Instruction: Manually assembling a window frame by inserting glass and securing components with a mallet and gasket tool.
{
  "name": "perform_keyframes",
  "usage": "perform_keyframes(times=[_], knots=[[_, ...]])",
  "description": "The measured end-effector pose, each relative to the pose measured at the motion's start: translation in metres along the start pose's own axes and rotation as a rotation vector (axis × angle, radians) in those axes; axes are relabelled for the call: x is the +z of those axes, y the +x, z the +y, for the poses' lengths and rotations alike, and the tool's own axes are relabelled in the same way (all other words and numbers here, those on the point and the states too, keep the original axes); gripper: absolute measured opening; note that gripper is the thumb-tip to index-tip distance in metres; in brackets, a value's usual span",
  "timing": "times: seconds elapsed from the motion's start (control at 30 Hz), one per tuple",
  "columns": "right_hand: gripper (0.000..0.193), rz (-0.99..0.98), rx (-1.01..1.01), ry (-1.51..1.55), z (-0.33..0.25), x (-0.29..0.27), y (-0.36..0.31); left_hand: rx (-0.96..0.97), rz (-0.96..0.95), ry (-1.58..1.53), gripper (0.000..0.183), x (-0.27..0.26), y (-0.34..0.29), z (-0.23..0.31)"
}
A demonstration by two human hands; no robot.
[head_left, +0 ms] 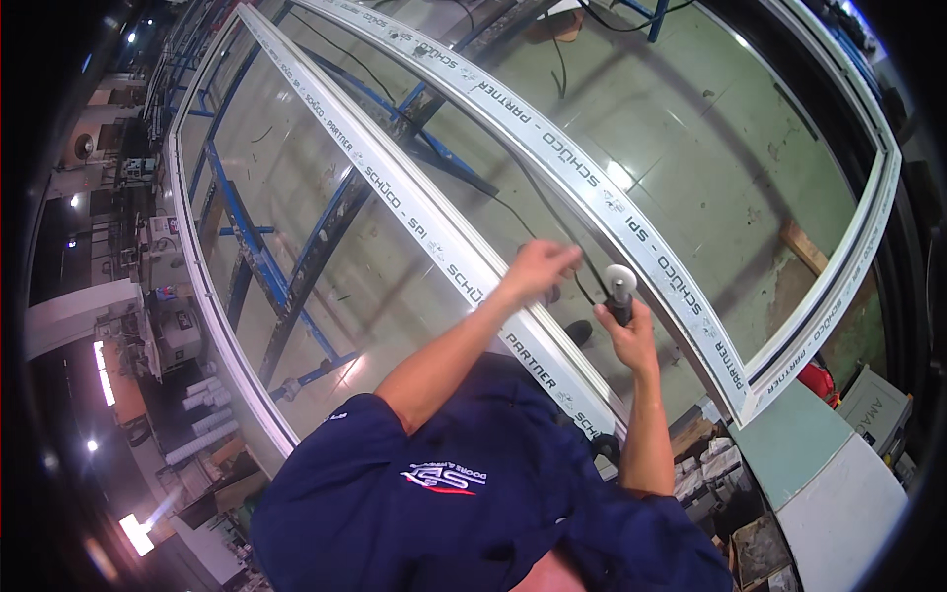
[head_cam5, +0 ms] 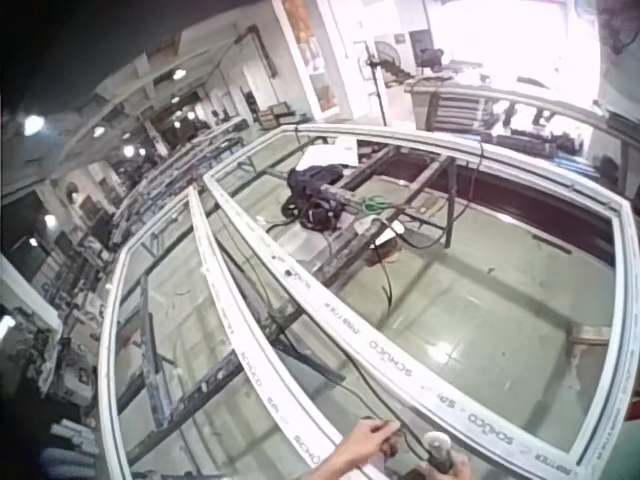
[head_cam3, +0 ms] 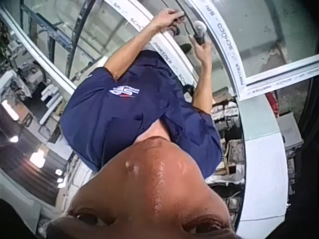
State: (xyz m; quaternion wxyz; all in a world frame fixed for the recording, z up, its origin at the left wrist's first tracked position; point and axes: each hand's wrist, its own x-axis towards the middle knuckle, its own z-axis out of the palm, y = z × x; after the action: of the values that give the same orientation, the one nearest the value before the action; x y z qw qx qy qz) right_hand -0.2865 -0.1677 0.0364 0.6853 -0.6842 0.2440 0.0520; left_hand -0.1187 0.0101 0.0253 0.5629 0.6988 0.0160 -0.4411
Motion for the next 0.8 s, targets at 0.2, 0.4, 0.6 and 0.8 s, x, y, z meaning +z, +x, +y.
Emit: perform_keyframes(times=[0.2, 0.4, 0.6, 0.8], knots=[[0.019, 0.055, -0.144, -0.339, -0.040, -0.022, 0.000, 0.224, 0.610, -0.161, 0.035, -0.105, 0.092, 0.053], [0.021, 0.032, -0.081, -0.442, -0.038, -0.022, 0.007, 0.181, 0.672, -0.057, 0.031, -0.155, 0.143, 0.071], [0.025, 0.034, -0.010, -0.580, -0.035, -0.021, 0.010, 0.237, 0.497, -0.254, 0.030, -0.162, 0.140, 0.066], [0.025, 0.029, -0.051, -0.630, -0.030, -0.020, 0.014, 0.194, 0.480, -0.275, 0.027, -0.166, 0.136, 0.067]])
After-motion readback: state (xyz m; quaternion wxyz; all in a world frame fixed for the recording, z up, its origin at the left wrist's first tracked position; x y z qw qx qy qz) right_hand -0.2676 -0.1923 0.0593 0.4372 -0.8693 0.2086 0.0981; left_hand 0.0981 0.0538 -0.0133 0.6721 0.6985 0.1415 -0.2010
